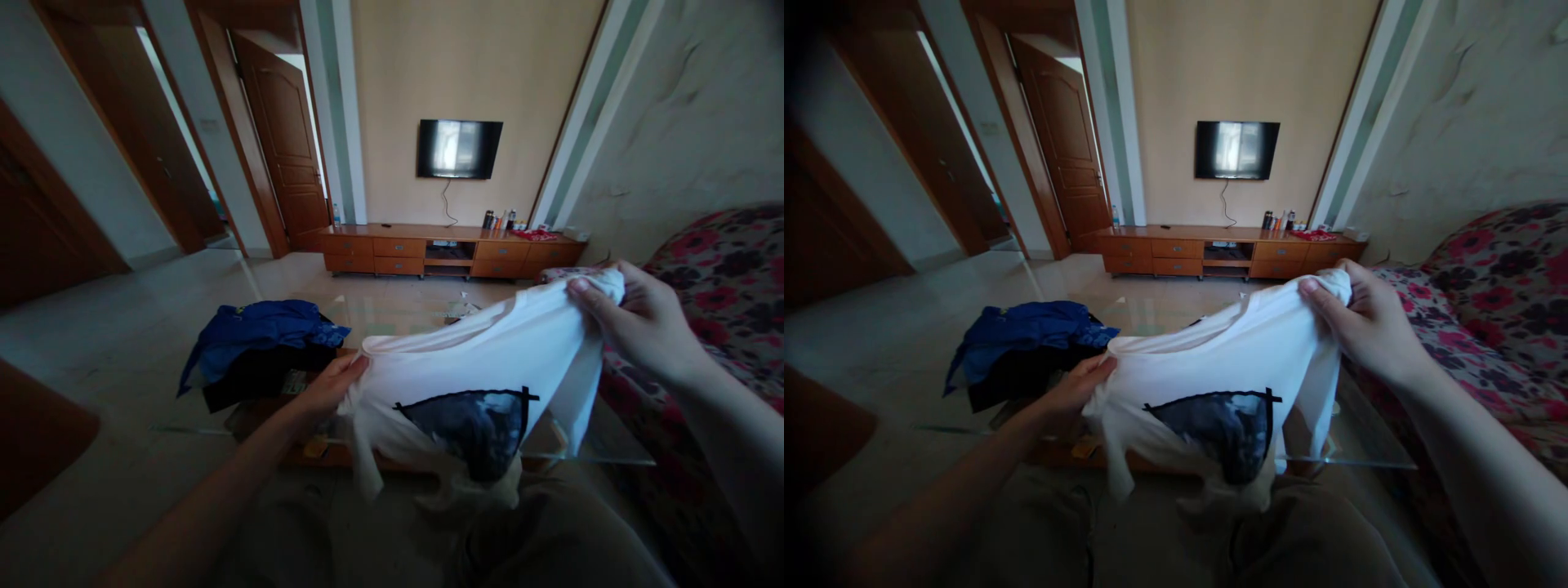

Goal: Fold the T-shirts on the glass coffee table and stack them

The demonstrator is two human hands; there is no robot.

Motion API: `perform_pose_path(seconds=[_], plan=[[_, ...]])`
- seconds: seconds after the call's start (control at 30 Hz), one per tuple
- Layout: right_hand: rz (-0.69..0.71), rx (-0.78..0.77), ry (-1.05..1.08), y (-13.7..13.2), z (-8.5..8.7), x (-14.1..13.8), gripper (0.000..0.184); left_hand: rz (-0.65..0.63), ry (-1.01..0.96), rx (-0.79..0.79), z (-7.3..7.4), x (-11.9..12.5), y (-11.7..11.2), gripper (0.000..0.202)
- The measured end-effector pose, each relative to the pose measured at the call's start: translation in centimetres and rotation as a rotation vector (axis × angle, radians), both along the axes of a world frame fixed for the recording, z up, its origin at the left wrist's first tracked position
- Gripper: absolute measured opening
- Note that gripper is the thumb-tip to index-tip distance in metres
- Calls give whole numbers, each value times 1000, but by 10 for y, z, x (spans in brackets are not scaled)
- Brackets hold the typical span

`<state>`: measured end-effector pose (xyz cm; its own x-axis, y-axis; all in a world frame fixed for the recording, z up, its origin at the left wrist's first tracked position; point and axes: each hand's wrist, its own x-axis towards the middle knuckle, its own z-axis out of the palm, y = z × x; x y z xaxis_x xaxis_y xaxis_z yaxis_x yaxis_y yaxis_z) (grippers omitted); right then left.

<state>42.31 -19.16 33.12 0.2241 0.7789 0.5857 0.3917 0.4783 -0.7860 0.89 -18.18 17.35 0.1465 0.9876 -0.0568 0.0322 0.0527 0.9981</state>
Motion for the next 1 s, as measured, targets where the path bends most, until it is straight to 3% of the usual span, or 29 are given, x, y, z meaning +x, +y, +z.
perform_pose_path(seconds=[0.1, 0.23, 0.37, 0.47, 0.57, 0.77, 1.0], plan=[[116, -47, -119, -14, 15, 13, 22, 88, -63, 43, 38, -13, -8, 60], [142, -35, -150, -30, 24, 24, 23, 120, -53, 179, 81, -26, -17, 58], [140, -115, -82, -37, 33, 29, 23, 161, 24, 256, 116, -32, -25, 57], [149, -195, -166, -40, 39, 31, 26, 141, 79, 287, 135, -35, -32, 55], [159, -230, -202, -42, 36, 34, 30, 170, 134, 355, 145, -40, -35, 46], [252, -195, -30, -44, 20, 30, 33, 345, 333, 586, 145, -52, -31, 35], [202, -125, -153, -42, 22, 22, 36, 249, 195, 427, 146, -52, -29, 35]])
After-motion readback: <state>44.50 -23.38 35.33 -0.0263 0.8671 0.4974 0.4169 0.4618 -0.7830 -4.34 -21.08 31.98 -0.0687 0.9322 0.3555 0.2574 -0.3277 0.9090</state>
